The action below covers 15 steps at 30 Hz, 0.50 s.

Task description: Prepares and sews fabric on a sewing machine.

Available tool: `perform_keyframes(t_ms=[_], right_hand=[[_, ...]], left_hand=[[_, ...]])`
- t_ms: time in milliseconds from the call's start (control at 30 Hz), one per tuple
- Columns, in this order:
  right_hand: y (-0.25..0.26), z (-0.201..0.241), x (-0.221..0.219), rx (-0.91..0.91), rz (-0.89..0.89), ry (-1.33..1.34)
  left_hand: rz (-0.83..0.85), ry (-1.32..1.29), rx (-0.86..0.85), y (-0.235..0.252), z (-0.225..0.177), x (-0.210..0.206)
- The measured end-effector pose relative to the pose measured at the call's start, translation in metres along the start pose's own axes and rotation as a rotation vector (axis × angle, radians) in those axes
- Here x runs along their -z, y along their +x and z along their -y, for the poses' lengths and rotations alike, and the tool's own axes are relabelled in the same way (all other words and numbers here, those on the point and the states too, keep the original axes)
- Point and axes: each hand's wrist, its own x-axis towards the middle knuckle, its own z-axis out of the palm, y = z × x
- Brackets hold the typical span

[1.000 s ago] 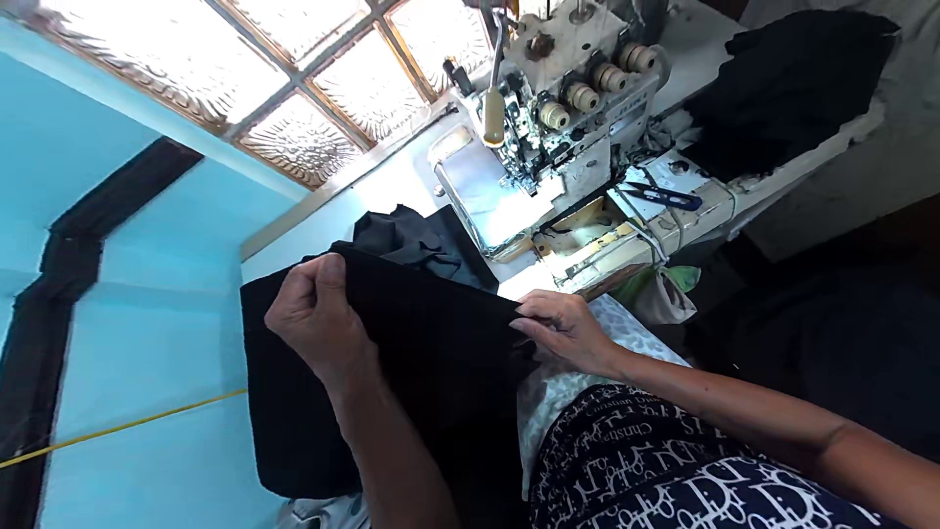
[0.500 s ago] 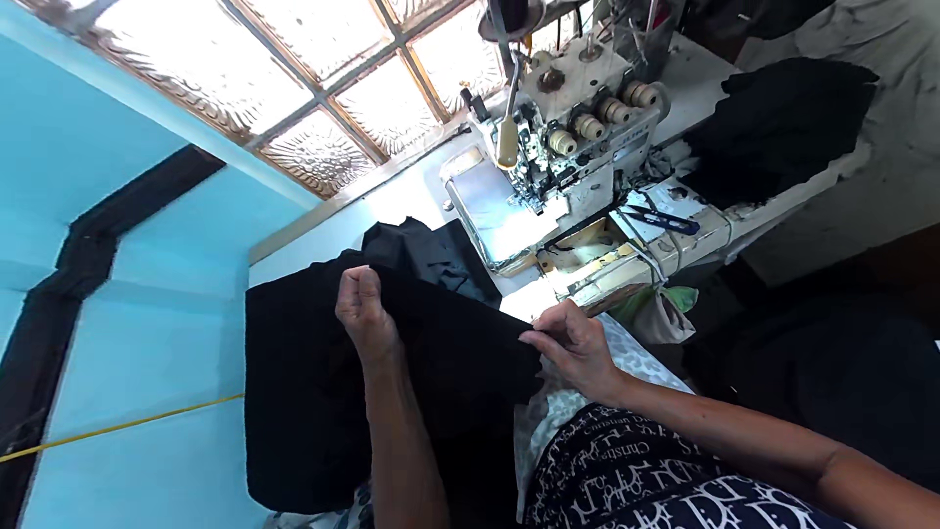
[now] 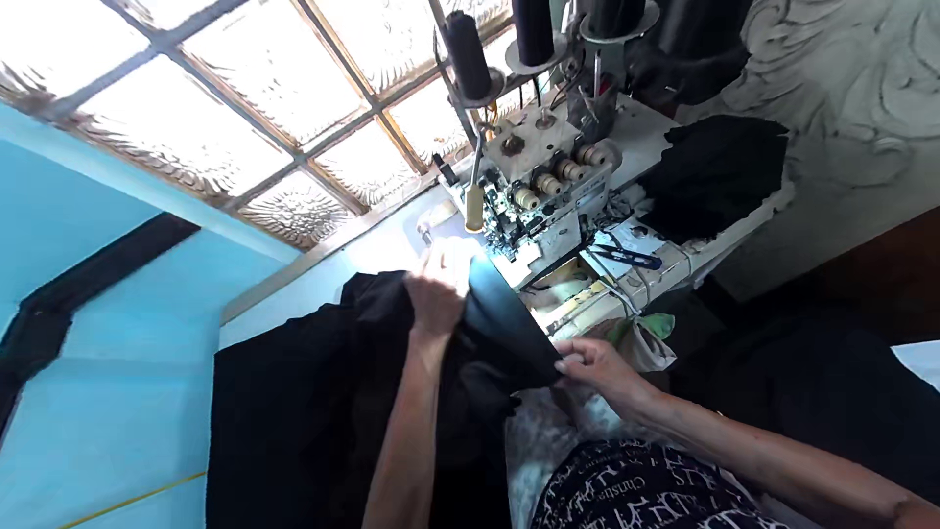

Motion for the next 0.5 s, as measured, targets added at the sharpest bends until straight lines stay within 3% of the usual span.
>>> perform_keyframes(t_ms=[167, 400, 500], right_hand=[[-0.014, -0.036, 0.024, -0.136, -0.055, 0.071], [-0.013, -0.045, 0.026, -0.151, -0.070, 0.118], [-0.012, -0.046, 0.025, -0.146, -0.062, 0.109]], left_hand=[[0.187, -0.366, 0.041, -0.010, -0.023, -0.033], [0.152, 0.029, 0.143, -0.015, -0.072, -0.028], [0.172, -0.037, 0.303, -0.024, -0.081, -0.024]])
